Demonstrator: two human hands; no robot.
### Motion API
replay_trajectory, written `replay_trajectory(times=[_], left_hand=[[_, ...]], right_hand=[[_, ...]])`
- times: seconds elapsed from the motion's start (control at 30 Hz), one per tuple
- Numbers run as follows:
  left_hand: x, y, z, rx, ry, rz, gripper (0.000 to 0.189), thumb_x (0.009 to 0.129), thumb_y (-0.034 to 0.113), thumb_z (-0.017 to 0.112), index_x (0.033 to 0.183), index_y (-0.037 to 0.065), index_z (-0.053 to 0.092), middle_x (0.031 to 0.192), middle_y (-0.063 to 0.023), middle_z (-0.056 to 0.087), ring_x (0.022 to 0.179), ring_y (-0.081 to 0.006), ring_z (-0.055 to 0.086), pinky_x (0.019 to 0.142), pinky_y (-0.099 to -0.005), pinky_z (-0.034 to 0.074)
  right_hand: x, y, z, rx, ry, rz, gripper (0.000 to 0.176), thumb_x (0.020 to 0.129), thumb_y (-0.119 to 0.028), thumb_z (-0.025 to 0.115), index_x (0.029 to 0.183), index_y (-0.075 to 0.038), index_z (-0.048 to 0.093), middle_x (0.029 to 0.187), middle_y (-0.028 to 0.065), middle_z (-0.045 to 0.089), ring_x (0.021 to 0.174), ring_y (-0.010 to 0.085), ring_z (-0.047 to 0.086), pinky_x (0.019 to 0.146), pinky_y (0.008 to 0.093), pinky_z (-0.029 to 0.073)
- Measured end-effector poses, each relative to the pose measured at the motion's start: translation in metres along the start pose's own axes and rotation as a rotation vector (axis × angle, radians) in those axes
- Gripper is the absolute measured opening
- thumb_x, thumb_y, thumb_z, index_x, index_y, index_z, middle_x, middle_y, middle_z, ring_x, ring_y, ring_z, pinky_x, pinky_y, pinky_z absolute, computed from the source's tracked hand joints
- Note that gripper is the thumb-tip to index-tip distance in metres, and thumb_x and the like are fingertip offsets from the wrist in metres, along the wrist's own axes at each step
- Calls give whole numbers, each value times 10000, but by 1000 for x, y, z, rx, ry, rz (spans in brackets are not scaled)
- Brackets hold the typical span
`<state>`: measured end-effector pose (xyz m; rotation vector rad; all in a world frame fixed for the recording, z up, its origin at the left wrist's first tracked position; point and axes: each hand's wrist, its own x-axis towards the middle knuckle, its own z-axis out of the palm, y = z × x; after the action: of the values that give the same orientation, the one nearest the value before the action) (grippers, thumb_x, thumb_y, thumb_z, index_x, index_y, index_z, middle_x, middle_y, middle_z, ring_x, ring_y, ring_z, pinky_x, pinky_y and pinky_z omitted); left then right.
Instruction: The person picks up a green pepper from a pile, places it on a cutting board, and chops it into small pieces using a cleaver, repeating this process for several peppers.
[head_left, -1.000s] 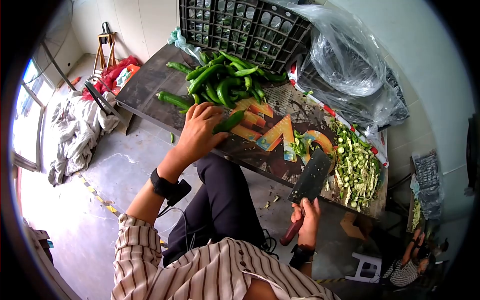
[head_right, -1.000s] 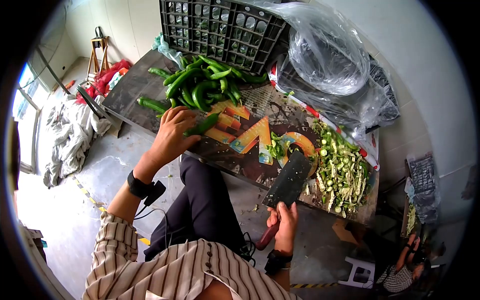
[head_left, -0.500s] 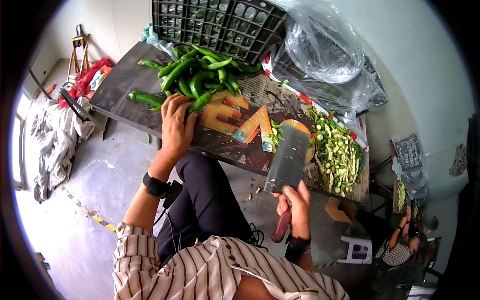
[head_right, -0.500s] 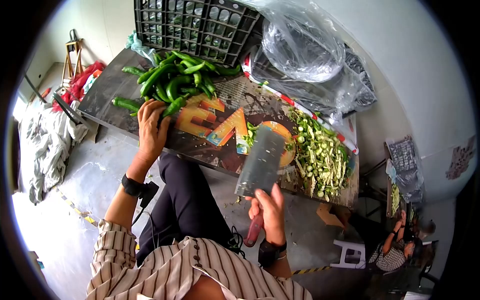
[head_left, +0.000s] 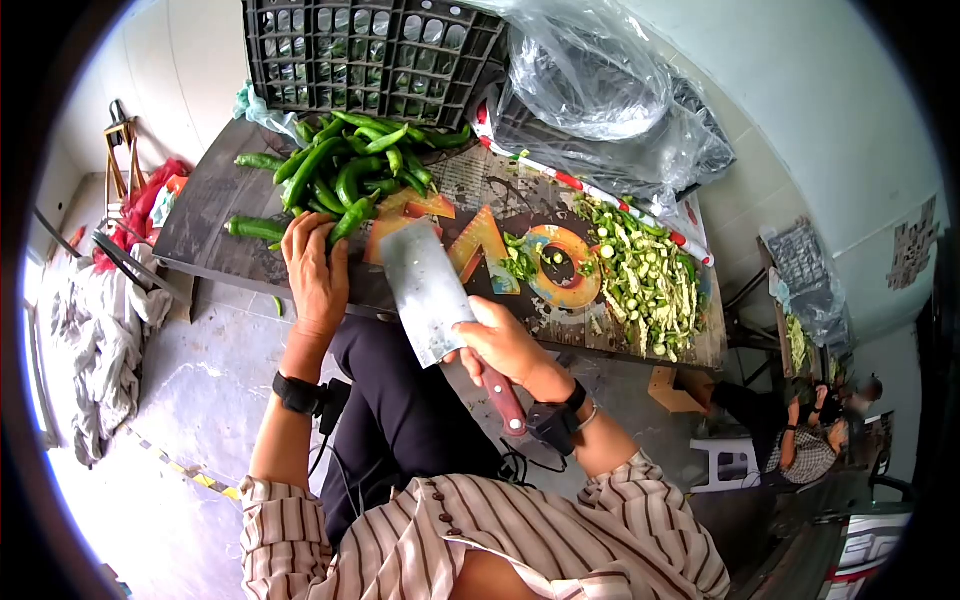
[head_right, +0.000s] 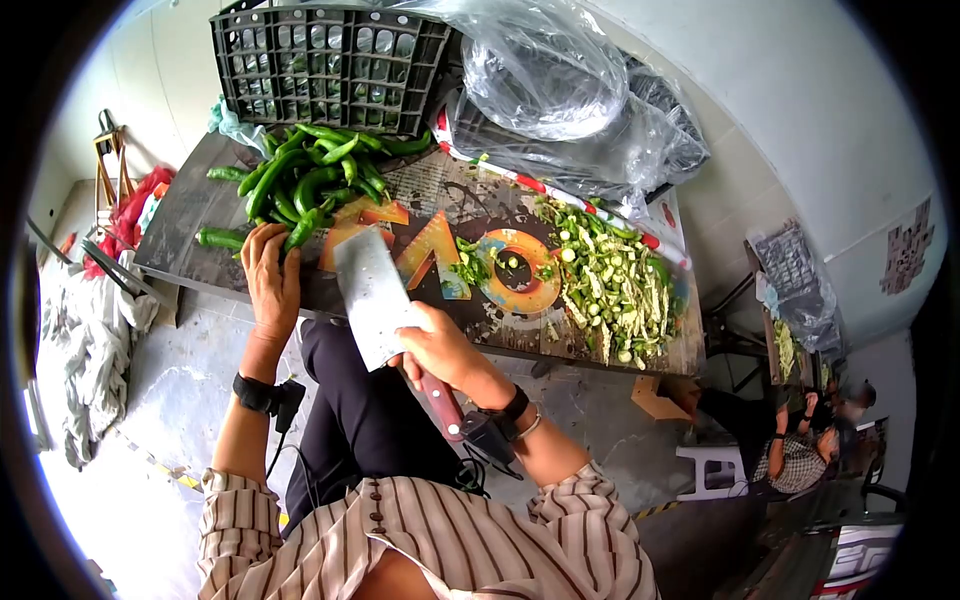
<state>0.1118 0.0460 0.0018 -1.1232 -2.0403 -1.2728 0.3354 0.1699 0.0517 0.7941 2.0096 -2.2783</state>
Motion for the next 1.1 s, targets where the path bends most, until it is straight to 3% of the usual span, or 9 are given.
replay_trajectory(times=[0.33, 0.6, 0.73, 1.1], left_hand=[[1, 2, 0, -4, -7, 23, 218, 839, 63, 599, 1040, -24, 603, 1128, -142, 577, 1172, -351, 477, 1017, -425, 365], [2, 3, 0, 21, -14, 39, 222, 826, 76, 621, 1028, -16, 621, 1111, -130, 589, 1155, -344, 496, 996, -416, 395], [1, 2, 1, 33, -14, 22, 219, 830, 93, 620, 1023, -10, 628, 1106, -122, 593, 1153, -337, 501, 989, -412, 403], [1, 0, 1, 20, -51, 19, 232, 841, 112, 614, 1039, -10, 620, 1115, -129, 587, 1159, -338, 503, 1005, -413, 393]], right_hand=[[-38, 7, -56, 10, 316, -73, 205, 952, -80, 446, 1120, 34, 474, 820, 158, 638, 465, 104, 516, 408, 269, 465], [-75, 5, -79, -40, 475, -236, 179, 949, -83, 472, 1093, 21, 481, 761, 145, 632, 433, 110, 501, 386, 257, 445], [-94, -6, -104, -107, 613, -151, 225, 945, -102, 462, 1139, 8, 492, 800, 127, 639, 452, 74, 475, 389, 240, 438], [-106, 2, -109, -144, 539, -56, 204, 947, -74, 441, 1118, 23, 493, 772, 143, 632, 430, 97, 488, 374, 258, 440]])
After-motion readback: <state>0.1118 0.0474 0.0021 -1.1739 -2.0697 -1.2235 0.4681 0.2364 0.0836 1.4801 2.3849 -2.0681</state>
